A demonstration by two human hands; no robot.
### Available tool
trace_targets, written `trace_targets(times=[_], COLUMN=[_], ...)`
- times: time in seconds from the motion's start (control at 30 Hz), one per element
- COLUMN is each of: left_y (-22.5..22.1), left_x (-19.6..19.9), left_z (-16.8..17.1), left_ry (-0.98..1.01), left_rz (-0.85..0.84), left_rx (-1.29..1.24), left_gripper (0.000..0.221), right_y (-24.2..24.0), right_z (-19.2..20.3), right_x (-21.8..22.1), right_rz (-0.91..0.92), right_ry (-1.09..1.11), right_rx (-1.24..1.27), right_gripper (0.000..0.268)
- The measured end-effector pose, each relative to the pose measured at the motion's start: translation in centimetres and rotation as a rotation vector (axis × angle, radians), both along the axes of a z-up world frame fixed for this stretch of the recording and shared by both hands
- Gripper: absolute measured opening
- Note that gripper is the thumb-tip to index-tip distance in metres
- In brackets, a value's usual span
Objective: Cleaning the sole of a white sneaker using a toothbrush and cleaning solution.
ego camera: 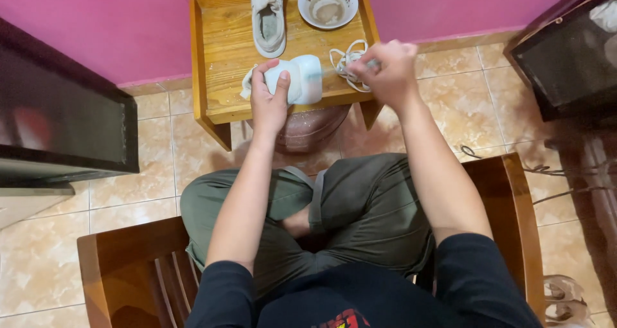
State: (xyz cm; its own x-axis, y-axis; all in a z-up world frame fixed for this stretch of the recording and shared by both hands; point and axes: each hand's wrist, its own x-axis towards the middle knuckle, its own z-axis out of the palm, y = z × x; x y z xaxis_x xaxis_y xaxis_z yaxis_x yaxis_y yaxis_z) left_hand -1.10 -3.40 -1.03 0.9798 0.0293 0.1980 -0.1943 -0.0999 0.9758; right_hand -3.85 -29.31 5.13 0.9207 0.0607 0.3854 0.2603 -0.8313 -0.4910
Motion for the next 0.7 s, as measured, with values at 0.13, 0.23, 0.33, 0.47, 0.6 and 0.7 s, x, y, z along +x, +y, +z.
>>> trace_targets(times=[0.13, 0.23, 0.33, 0.47, 0.6, 0.7], left_y=[-0.2, 0.3, 0.8, 1.9, 3.0, 3.8], left_x=[-0.4, -0.6, -1.3, -1.6, -1.9, -1.8], left_z=[0.1, 0.2, -0.3, 0.1, 0.0, -0.1], left_ry=[-0.025, -0.033, -0.035, -0.061, -0.017, -0.015], left_rz=[-0.014, -0.024, -0.06, -0.094, -0.119, -0.123], left_rx=[0.024, 0.04, 0.017, -0.022, -0.089, -0.07], left_gripper=[0.04, 0.039, 0.034, 0.028, 0.025, 0.022], right_y=[0.0, -0.5, -0.2, -0.1, -1.2, 0.2], right_z=[0.9, -0.2, -0.7, -3.4, -5.8, -7.7], right_x=[-0.2, 0.0, -0.8, -0.4, 0.4, 0.8], right_rz=[-0.076, -0.134, 0.004, -0.06, -0.104, 0.088], right_ry=[0.052, 0.003, 0.11, -0.039, -0.156, -0.274], right_rx=[-0.067, -0.043, 0.04, 0.067, 0.07, 0.098], right_gripper=[0.043, 0.049, 0.031, 0.029, 0.036, 0.026])
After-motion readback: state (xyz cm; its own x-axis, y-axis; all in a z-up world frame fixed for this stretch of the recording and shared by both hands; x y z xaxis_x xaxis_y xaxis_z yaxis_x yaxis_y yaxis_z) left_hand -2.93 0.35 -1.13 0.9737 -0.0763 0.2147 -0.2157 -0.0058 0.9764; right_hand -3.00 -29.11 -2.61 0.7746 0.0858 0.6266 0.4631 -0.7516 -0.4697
